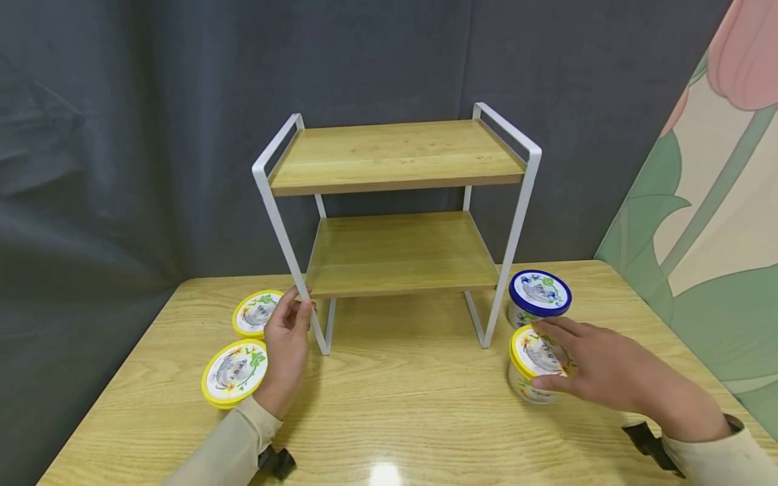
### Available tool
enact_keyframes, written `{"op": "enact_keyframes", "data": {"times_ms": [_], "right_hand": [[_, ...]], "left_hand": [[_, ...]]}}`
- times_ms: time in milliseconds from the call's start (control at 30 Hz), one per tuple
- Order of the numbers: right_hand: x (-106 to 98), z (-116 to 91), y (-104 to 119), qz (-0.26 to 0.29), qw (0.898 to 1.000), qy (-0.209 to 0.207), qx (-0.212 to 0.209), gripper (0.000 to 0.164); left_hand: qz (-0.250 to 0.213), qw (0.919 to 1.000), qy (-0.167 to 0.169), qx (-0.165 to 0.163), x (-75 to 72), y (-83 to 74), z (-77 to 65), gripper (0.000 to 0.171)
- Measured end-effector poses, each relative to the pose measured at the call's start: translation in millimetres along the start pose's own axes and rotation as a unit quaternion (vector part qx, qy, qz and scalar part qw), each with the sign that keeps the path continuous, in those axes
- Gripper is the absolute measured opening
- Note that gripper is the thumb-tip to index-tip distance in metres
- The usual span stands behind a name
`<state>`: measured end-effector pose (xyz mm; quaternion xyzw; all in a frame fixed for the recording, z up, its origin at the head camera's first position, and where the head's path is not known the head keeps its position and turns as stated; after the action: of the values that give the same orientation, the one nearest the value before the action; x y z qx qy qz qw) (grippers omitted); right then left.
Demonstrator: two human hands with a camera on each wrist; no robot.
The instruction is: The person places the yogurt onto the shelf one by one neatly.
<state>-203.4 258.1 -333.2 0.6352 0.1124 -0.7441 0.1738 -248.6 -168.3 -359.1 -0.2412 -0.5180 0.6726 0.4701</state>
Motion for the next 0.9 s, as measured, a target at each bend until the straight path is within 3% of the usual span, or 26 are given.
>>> {"op": "enact_keyframes", "data": {"times_ms": [367, 900], "right_hand": [[-6.0, 10.3, 33.4, 0.020, 0.996, -0.071, -0.049, 0.090], [5.3, 10.8, 55.9, 0.032, 0.993, -0.096, -0.059, 0.085]], "left_hand": [[-0.015, 0.9999, -0.003, 0.007, 0.7, -4.5, 1.7, 0.033], [-0.004, 0.9999, 0.002, -0.010, 2.5, 0.5, 0.2, 0.032]]}}
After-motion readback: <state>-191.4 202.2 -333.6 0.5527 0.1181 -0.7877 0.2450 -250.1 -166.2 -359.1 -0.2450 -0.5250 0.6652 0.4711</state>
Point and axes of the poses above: each hand's wrist, its own z-axis towards the middle knuckle, its own x-axis out of the palm, y = z × x, the point moved 8 cm from there along z, towards the middle knuckle, and after that the axes turned 8 degrees about -y, right-handed, at the moved point
